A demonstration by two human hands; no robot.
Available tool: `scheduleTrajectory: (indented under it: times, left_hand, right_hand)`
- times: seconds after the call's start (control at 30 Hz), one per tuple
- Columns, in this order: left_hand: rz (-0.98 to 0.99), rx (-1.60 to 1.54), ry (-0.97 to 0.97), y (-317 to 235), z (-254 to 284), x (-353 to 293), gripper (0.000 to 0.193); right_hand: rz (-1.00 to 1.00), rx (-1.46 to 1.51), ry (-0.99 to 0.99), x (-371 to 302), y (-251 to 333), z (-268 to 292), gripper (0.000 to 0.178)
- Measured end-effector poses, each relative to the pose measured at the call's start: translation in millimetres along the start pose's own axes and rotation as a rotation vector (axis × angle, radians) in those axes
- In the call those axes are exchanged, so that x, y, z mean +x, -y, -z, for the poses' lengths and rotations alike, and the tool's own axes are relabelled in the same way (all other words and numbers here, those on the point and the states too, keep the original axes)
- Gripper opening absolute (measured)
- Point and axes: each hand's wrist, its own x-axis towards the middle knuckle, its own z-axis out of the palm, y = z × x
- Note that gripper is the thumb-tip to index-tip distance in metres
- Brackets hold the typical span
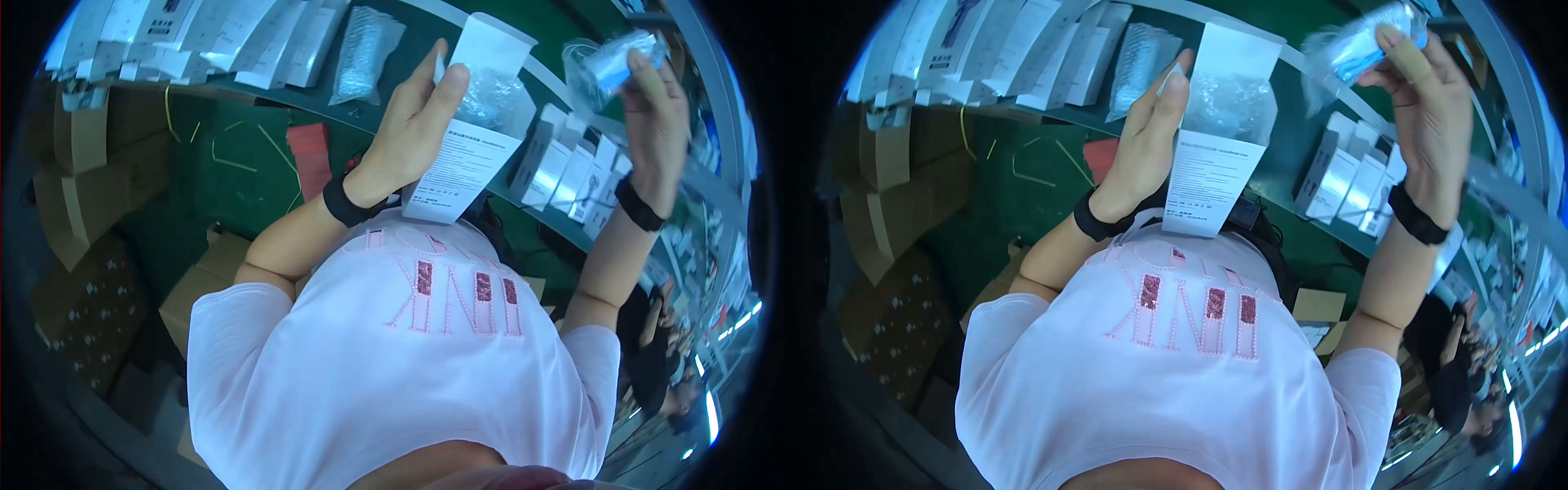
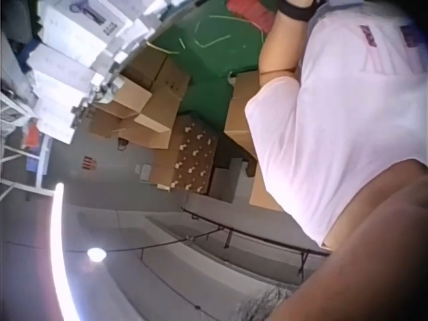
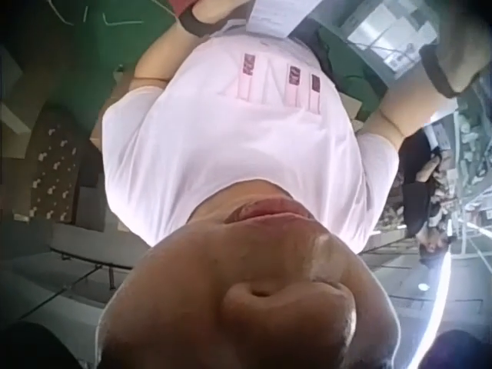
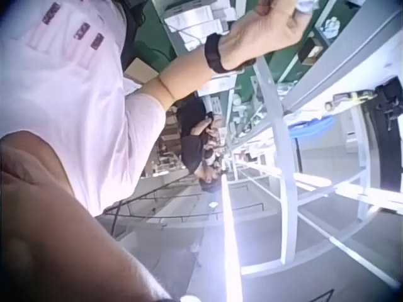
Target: Packaging small electronic devices into protective wrap and then placing them into white product boxes on a production line.
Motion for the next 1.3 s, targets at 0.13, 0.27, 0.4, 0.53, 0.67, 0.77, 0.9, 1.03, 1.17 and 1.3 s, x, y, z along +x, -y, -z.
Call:
scheduleTrajectory:
  times: [0.13,0.27,0.4,0.53,0.67,0.77,0.9,1.03,1.17,1.3]
  left_hand:
    - [-0.069,-0.113,0.168,-7.7,-29.1,-1.7,0.090]
    - [-0.008,-0.008,0.311,-16.4,-29.5,-6.2,0.091]
    - [0.001,-0.116,0.519,-29.6,-29.6,-8.3,0.088]
    - [-0.079,-0.249,0.790,-12.4,-35.2,-9.9,0.096]
    - [-0.080,-0.509,0.737,-7.0,-27.8,0.8,0.101]
    - [-0.065,-0.505,0.786,-10.0,-18.6,8.2,0.089]
    - [-0.163,-0.338,0.833,-7.9,-23.3,12.8,0.078]
    - [-0.079,-0.135,0.973,-3.4,-27.5,23.1,0.077]
    - [-0.068,-0.187,0.892,-2.1,-39.3,20.0,0.082]
    - [-0.012,-0.286,0.874,-0.2,-47.7,14.2,0.087]
  right_hand:
    - [0.050,-0.602,0.235,-44.2,48.8,-57.5,0.024]
    - [0.172,-1.080,0.462,-67.1,39.6,-69.2,0.019]
    - [-0.378,-0.820,1.031,-53.9,67.0,-47.5,0.011]
    - [-0.575,-0.650,1.499,-50.8,44.8,-51.1,0.016]
    - [-0.367,-0.537,1.073,-71.8,61.2,-39.6,0.023]
    - [-0.031,-0.652,0.166,-128.3,102.5,11.9,0.049]
    - [-0.291,-0.073,0.024,-161.4,0.2,-0.8,0.086]
    - [-0.153,0.385,-0.296,-153.8,-39.1,-42.8,0.081]
    - [-0.055,0.531,-0.282,-159.4,-35.8,-30.1,0.066]
    - [-0.072,-0.046,-0.202,-154.4,-27.7,12.9,0.072]
